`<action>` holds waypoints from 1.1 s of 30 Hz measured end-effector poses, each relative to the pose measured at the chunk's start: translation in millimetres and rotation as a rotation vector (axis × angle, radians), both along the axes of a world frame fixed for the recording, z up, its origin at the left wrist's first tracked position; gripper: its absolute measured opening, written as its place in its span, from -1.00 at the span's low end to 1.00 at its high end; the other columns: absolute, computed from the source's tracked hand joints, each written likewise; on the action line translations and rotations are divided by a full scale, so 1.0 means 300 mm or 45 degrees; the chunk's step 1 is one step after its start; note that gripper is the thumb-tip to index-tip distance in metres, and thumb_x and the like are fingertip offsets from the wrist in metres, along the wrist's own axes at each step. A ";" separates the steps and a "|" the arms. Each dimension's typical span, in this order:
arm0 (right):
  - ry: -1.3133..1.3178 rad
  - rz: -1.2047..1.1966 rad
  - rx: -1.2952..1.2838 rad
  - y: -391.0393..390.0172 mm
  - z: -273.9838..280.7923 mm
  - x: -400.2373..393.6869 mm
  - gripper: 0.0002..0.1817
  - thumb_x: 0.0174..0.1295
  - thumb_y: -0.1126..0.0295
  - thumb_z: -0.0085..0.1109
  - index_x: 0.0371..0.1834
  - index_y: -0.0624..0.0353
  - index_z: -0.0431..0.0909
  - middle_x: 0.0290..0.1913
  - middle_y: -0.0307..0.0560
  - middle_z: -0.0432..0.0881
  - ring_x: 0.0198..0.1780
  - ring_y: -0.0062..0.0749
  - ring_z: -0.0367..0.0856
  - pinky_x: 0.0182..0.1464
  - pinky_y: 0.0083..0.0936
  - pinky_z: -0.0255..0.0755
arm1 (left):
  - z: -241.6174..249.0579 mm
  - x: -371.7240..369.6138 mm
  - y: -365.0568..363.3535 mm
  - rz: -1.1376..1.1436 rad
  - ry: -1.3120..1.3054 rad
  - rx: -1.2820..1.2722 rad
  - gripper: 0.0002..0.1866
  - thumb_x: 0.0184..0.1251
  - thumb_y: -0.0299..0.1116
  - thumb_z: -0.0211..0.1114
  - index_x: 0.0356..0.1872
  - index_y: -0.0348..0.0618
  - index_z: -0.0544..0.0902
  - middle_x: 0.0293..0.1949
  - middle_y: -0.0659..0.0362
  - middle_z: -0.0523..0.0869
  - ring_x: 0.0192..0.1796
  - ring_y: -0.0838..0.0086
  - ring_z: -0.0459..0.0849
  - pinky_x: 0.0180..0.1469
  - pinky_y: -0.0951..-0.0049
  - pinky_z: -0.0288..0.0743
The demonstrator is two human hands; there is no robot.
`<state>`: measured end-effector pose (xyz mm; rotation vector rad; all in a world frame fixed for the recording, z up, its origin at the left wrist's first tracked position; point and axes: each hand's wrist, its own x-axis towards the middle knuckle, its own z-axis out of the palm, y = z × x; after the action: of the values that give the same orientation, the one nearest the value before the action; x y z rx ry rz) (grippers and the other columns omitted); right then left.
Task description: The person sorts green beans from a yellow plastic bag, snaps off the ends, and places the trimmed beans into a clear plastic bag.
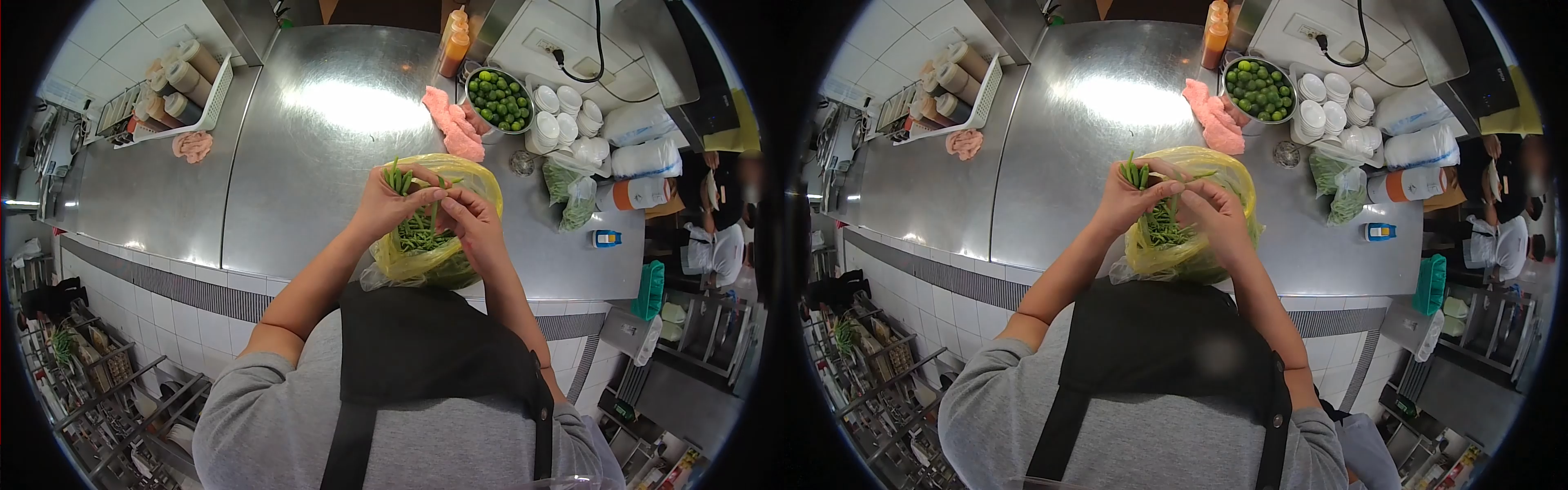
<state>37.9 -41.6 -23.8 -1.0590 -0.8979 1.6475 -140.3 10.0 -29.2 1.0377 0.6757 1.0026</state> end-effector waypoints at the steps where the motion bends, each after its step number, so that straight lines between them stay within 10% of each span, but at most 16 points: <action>1: -0.281 -0.093 0.050 -0.002 0.002 -0.003 -0.84 0.41 0.43 0.20 -0.04 0.25 0.63 -0.17 -0.19 0.68 -0.20 -0.62 0.59 -0.09 -0.61 0.48 | -0.016 0.004 0.000 0.053 0.156 0.101 -0.90 0.21 -0.47 0.51 -0.32 -0.26 0.77 -0.33 0.23 0.79 -0.38 0.71 0.64 -0.37 0.62 0.53; 10: -1.077 -0.293 0.742 0.013 0.095 0.013 -0.89 0.28 0.60 0.28 -0.15 0.29 0.61 -0.27 -0.26 0.59 -0.25 -0.61 0.55 -0.17 -0.64 0.44 | -0.012 0.020 -0.017 0.165 0.570 0.382 -0.84 0.12 -0.44 0.57 -0.34 -0.23 0.75 -0.40 0.21 0.79 -0.33 0.64 0.66 -0.22 0.46 0.58; 17: -0.810 -0.229 0.375 0.014 0.053 0.035 -0.91 0.33 0.47 0.26 -0.24 0.27 0.59 -0.35 -0.25 0.57 -0.38 -0.56 0.52 -0.26 -0.60 0.42 | -0.013 0.011 -0.028 0.194 0.643 0.643 -0.88 0.10 -0.54 0.53 -0.33 -0.22 0.76 -0.42 0.21 0.80 -0.36 0.70 0.66 -0.23 0.51 0.60; 19: 0.150 -0.112 -0.106 0.024 0.044 0.062 -0.90 0.40 0.43 0.18 -0.27 0.21 0.58 -0.34 -0.25 0.57 -0.38 -0.57 0.51 -0.23 -0.61 0.42 | -0.009 0.016 -0.030 0.209 0.620 0.656 -0.88 0.11 -0.54 0.53 -0.33 -0.21 0.76 -0.42 0.24 0.80 -0.35 0.71 0.67 -0.23 0.52 0.60; 22: 0.442 -0.134 -0.185 0.028 0.051 0.081 -0.88 0.45 0.41 0.12 -0.25 0.18 0.56 -0.33 -0.25 0.55 -0.36 -0.60 0.49 -0.20 -0.60 0.43 | 0.017 0.018 -0.027 0.225 0.597 0.516 -0.87 0.13 -0.50 0.54 -0.32 -0.22 0.76 -0.39 0.23 0.80 -0.32 0.65 0.71 -0.22 0.52 0.60; 33: -0.282 -0.116 0.129 -0.014 0.037 0.049 -0.87 0.42 0.39 0.20 -0.14 0.23 0.60 -0.28 -0.27 0.61 -0.25 -0.67 0.53 -0.15 -0.65 0.43 | 0.011 -0.001 0.023 0.416 0.146 -0.096 -0.85 0.17 -0.48 0.55 -0.34 -0.24 0.71 -0.51 0.32 0.68 -0.59 0.80 0.43 -0.56 0.72 0.23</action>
<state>52.7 -45.9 -12.7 -1.2099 -1.0498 1.4135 -140.6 17.0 -25.7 0.9412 0.9928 1.1947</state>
